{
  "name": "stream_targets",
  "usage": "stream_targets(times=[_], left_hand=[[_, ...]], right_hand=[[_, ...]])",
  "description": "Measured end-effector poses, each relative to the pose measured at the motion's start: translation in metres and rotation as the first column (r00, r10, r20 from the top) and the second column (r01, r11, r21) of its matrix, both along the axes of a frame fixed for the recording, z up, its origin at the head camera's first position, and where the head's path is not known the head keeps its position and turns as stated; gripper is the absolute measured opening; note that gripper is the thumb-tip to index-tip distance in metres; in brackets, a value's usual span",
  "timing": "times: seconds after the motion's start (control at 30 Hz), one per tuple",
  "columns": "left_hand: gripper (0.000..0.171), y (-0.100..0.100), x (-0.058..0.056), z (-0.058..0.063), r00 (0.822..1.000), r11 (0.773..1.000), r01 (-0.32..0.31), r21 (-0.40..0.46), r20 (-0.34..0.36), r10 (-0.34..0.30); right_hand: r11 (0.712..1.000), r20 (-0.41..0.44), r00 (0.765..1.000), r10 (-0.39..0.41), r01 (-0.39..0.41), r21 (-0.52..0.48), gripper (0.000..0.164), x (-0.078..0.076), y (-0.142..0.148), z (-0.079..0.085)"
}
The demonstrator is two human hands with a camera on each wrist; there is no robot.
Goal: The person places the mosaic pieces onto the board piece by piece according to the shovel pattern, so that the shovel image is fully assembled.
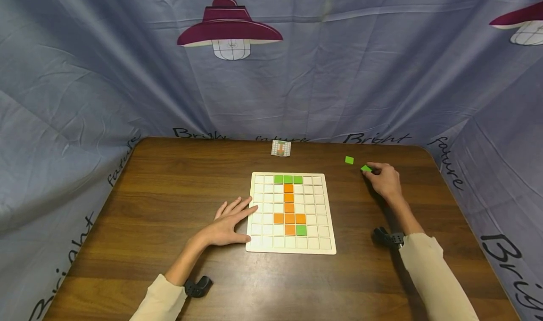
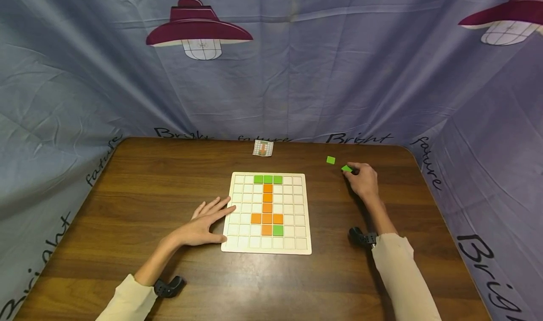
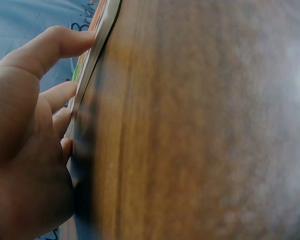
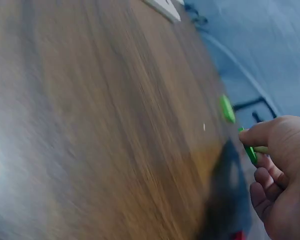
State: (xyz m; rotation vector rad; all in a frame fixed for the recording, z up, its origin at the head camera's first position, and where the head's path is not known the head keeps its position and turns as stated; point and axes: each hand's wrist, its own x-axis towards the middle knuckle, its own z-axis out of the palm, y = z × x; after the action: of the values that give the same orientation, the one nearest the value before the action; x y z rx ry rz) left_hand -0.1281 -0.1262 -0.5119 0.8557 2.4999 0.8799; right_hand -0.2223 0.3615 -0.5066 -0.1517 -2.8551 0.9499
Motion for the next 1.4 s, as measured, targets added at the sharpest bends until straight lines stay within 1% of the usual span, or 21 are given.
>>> stream_targets(times=[0.13,0.23,0.33,0.53,0.73,0.9,1.07,1.13,1.2,1.27,1.4], left_hand=[[0.083,0.0,0.0,0.001,1.0,1.0,0.0,-0.001,-0.004,0.0],[0.083,0.0,0.0,0.001,1.0,1.0,0.002,0.0,-0.004,-0.002],[0.083,0.0,-0.001,0.001,1.0,1.0,0.002,0.003,-0.007,-0.002],[0.083,-0.001,-0.001,0.0,1.0,1.0,0.002,0.008,-0.012,-0.002],[0.082,-0.001,-0.001,0.001,1.0,1.0,0.002,0.013,-0.008,-0.002],[0.083,0.0,-0.001,0.002,1.0,1.0,0.002,0.003,-0.006,-0.002],[0.083,-0.001,-0.001,0.002,1.0,1.0,-0.001,0.007,-0.01,0.001],[0.083,-0.001,0.0,0.002,1.0,1.0,-0.001,0.008,-0.011,0.001],[0.083,-0.001,0.0,0.002,1.0,1.0,-0.001,0.004,-0.009,0.001],[0.083,-0.001,0.0,0.001,1.0,1.0,-0.002,0.002,-0.007,0.002],[0.082,-0.001,0.001,0.0,1.0,1.0,-0.004,0.006,-0.004,0.004]], right_hand=[[0.998,-0.046,0.997,0.057,-0.058,-0.015,0.04,0.008,-0.014,0.009],[0.992,-0.092,0.989,0.115,-0.119,-0.036,0.039,0.015,-0.027,0.017],[0.983,-0.122,0.978,0.169,-0.177,-0.053,0.039,0.022,-0.042,0.025],[0.958,-0.148,0.956,0.255,-0.27,-0.093,0.037,0.042,-0.079,0.037],[0.926,-0.172,0.923,0.345,-0.365,-0.096,0.034,0.063,-0.116,0.044],[0.881,-0.211,0.874,0.438,-0.464,-0.091,0.032,0.078,-0.14,0.044],[0.83,-0.217,0.832,0.511,-0.543,-0.13,0.035,0.09,-0.159,0.041],[0.815,-0.216,0.821,0.528,-0.561,-0.142,0.034,0.095,-0.166,0.038],[0.807,-0.215,0.811,0.544,-0.576,-0.132,0.034,0.099,-0.172,0.034],[0.803,-0.208,0.804,0.557,-0.586,-0.114,0.033,0.103,-0.178,0.031],[0.797,-0.166,0.796,0.583,-0.599,-0.077,0.032,0.109,-0.188,0.022]])
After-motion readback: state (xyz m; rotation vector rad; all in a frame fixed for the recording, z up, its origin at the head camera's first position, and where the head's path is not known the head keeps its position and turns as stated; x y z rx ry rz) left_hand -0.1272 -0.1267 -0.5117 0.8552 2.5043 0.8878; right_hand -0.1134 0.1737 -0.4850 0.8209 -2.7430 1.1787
